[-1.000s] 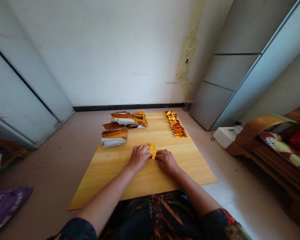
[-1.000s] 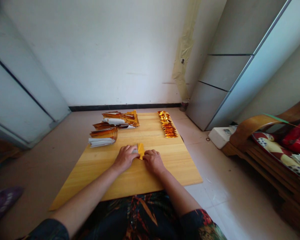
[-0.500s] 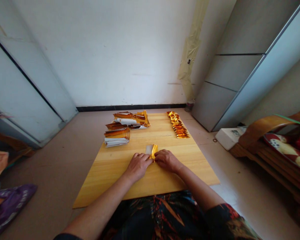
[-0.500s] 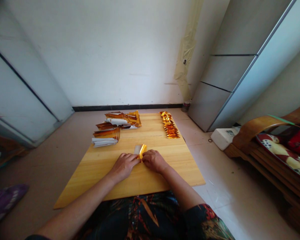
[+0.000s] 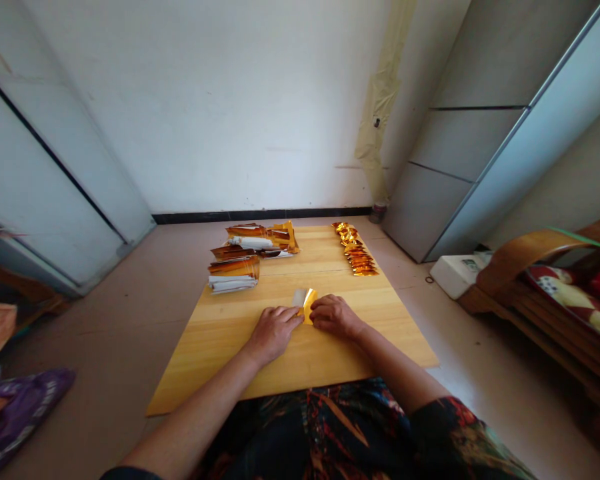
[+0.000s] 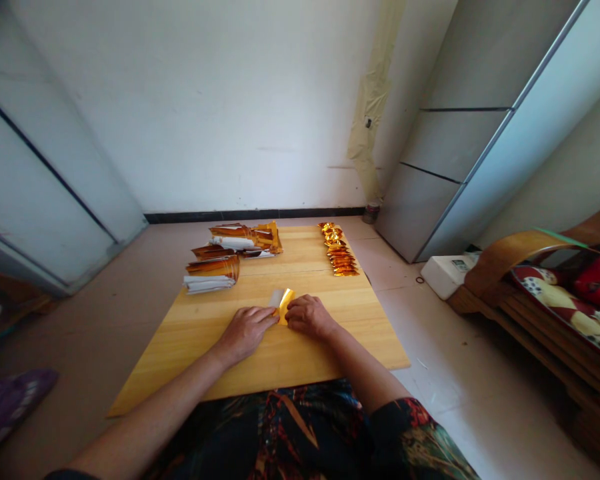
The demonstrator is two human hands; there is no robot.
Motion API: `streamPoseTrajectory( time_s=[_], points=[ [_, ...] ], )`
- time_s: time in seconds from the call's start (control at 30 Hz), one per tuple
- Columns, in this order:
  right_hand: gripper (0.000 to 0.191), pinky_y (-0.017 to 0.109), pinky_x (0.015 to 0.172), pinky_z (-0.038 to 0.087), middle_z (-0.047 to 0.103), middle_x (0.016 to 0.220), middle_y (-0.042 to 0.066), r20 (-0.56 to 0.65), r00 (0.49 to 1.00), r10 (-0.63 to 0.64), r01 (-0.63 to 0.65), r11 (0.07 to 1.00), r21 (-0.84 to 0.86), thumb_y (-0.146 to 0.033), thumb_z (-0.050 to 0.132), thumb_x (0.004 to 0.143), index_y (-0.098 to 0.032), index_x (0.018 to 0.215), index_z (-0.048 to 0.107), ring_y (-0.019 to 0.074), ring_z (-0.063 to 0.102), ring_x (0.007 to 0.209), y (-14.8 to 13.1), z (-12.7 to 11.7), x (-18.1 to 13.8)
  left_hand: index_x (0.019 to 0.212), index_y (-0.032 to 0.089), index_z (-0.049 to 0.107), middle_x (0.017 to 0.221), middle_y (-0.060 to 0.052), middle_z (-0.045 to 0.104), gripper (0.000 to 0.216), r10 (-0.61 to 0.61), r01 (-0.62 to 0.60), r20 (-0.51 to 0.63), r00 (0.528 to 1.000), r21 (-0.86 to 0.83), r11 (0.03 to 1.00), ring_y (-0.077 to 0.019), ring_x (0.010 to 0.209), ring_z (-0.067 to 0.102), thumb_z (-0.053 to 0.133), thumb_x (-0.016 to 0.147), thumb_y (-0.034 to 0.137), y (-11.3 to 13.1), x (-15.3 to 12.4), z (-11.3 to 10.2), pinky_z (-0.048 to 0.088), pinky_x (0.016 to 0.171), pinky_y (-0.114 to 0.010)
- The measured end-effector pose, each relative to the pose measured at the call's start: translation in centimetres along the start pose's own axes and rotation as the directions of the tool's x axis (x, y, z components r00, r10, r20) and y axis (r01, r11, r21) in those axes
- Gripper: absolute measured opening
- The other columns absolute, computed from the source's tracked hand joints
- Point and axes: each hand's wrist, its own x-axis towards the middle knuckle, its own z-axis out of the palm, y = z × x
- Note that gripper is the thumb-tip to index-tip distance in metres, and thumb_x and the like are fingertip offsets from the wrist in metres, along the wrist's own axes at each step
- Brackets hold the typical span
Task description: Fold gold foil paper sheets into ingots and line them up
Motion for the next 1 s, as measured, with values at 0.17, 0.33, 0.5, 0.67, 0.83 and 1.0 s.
streamPoseTrajectory(
  time_s=[0.17, 0.33, 0.5, 0.67, 0.83, 1.0],
  points=[
    [0.010, 0.029, 0.089, 0.035, 0.066, 0.107, 0.000, -0.001, 1.000, 0.025, -0.025, 0.999, -0.039, -0.027, 0.066, 0.079, -0.028, 0.089, 0.071, 0.0166, 0.055, 0.102, -0.1, 0.1, 0.2, 0.121, 0.034, 0.057, 0.129, -0.003, 0.056, 0.038, 0.015, -0.015, 0.011, 1.000, -0.003, 1.000, -0.0186, 0.113, 0.051, 0.047, 0.088, 0.017, -0.2, 0.1, -0.2, 0.038, 0.092, -0.036],
    [0.011, 0.029, 0.089, 0.035, 0.066, 0.108, 0.001, 0.009, 0.999, 0.038, -0.037, 0.998, -0.045, -0.026, 0.064, 0.081, -0.028, 0.089, 0.071, 0.0169, 0.054, 0.102, -0.4, -0.1, 0.2, 0.125, 0.034, 0.052, 0.132, -0.001, 0.055, 0.040, 0.044, -0.044, 0.006, 0.999, -0.016, 0.999, -0.0170, 0.114, 0.050, 0.044, 0.090, 0.017, -0.3, 0.1, -0.3, 0.037, 0.092, -0.035],
    [0.013, 0.031, 0.091, 0.035, 0.065, 0.111, 0.002, 0.042, 0.997, 0.060, -0.058, 0.997, -0.047, -0.026, 0.063, 0.082, -0.028, 0.093, 0.070, 0.0176, 0.054, 0.104, -0.7, -0.4, 0.2, 0.131, 0.031, 0.047, 0.133, -0.003, 0.054, 0.042, 0.067, -0.067, -0.002, 0.998, -0.020, 0.998, -0.0173, 0.114, 0.050, 0.040, 0.091, 0.019, -0.8, 0.1, -0.1, 0.036, 0.094, -0.036],
    [0.013, 0.029, 0.090, 0.035, 0.065, 0.110, 0.001, 0.032, 0.999, 0.026, -0.024, 0.998, -0.061, -0.027, 0.059, 0.085, -0.028, 0.092, 0.070, 0.0165, 0.054, 0.102, -0.5, -0.3, 0.2, 0.129, 0.029, 0.050, 0.133, -0.003, 0.054, 0.042, 0.107, -0.105, 0.051, 0.993, -0.028, 0.994, -0.0177, 0.114, 0.050, 0.043, 0.089, 0.018, -1.5, 0.2, -0.4, 0.035, 0.097, -0.036],
    [0.013, 0.030, 0.089, 0.035, 0.065, 0.109, 0.001, 0.008, 1.000, -0.004, 0.004, 0.997, -0.079, -0.028, 0.058, 0.086, -0.027, 0.093, 0.069, 0.0162, 0.054, 0.101, -0.1, 0.1, 0.1, 0.129, 0.030, 0.049, 0.134, -0.001, 0.054, 0.042, 0.151, -0.151, 0.056, 0.987, -0.012, 0.989, -0.0176, 0.113, 0.050, 0.043, 0.089, 0.019, -1.9, 0.4, -0.7, 0.035, 0.096, -0.036],
    [0.012, 0.031, 0.087, 0.036, 0.066, 0.107, 0.002, -0.005, 0.999, -0.044, 0.043, 0.994, -0.101, -0.029, 0.059, 0.086, -0.027, 0.092, 0.069, 0.0171, 0.055, 0.100, 0.2, 0.3, 0.1, 0.130, 0.030, 0.049, 0.133, -0.001, 0.055, 0.040, 0.211, -0.212, 0.026, 0.977, 0.019, 0.977, -0.0185, 0.112, 0.052, 0.039, 0.092, 0.023, -2.4, 0.4, -0.4, 0.038, 0.093, -0.037]
  ],
)
